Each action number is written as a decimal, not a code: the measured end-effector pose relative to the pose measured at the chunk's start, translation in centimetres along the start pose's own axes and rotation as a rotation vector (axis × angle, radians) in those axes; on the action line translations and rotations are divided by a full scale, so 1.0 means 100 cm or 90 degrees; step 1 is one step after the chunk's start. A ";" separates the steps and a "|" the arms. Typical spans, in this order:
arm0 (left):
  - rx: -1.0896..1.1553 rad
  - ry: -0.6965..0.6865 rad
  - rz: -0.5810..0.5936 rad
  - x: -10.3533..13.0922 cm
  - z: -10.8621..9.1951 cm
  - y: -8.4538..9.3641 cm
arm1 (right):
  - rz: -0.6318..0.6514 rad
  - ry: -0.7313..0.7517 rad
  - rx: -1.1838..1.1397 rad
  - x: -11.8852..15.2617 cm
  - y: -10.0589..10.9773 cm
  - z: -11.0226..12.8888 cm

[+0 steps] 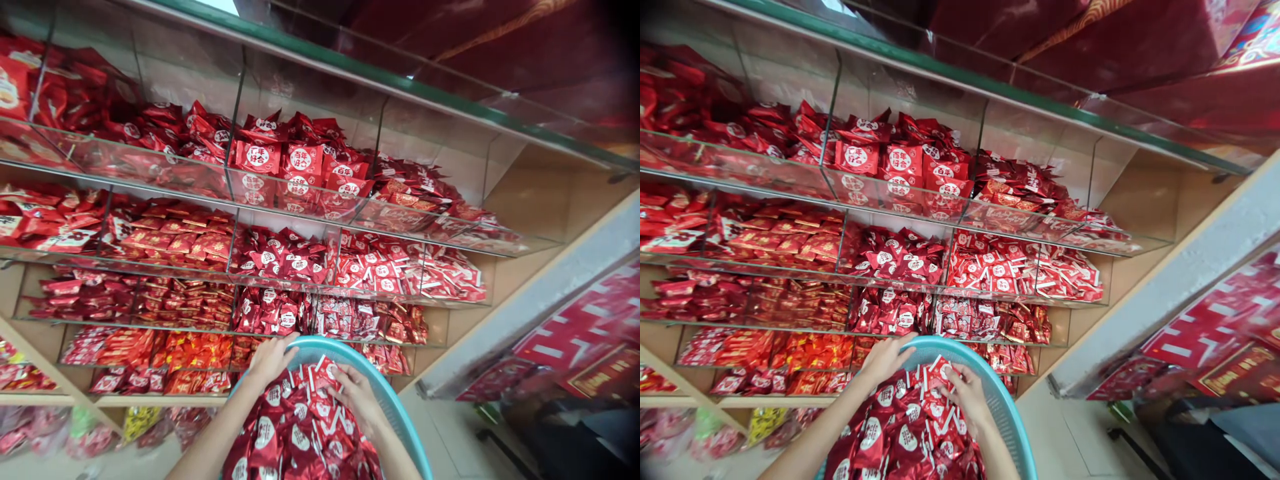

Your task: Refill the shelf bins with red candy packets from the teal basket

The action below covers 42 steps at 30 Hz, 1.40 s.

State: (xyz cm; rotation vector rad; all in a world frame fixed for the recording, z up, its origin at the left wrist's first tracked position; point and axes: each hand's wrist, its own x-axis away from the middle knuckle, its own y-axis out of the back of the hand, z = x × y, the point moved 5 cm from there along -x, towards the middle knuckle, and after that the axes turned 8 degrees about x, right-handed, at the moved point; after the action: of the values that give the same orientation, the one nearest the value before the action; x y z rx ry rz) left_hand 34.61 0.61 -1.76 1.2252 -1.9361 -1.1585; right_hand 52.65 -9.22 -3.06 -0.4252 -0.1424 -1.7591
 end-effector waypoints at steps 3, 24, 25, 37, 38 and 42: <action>-0.002 0.002 0.001 0.000 0.000 -0.001 | 0.016 0.001 0.008 0.003 0.002 -0.008; -0.018 -0.013 -0.005 -0.001 0.000 -0.001 | -0.113 0.085 0.147 -0.003 0.037 -0.010; -0.018 -0.010 -0.002 -0.001 0.000 -0.001 | -0.116 0.080 0.154 -0.003 0.039 -0.010; 0.001 -0.039 -0.029 -0.003 0.006 -0.007 | -0.235 0.257 0.764 -0.007 0.034 0.033; 0.002 -0.039 -0.029 -0.003 0.007 -0.008 | -0.256 0.271 0.811 -0.002 0.031 0.046; -0.002 -0.030 -0.021 -0.003 0.007 -0.008 | -0.275 0.390 0.802 0.013 0.011 0.117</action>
State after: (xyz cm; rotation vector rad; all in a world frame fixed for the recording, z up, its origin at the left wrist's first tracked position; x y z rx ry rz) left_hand 34.53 1.02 -2.74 1.2419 -1.9545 -1.2175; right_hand 55.86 -6.91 8.09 1.1035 -0.8715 -1.7580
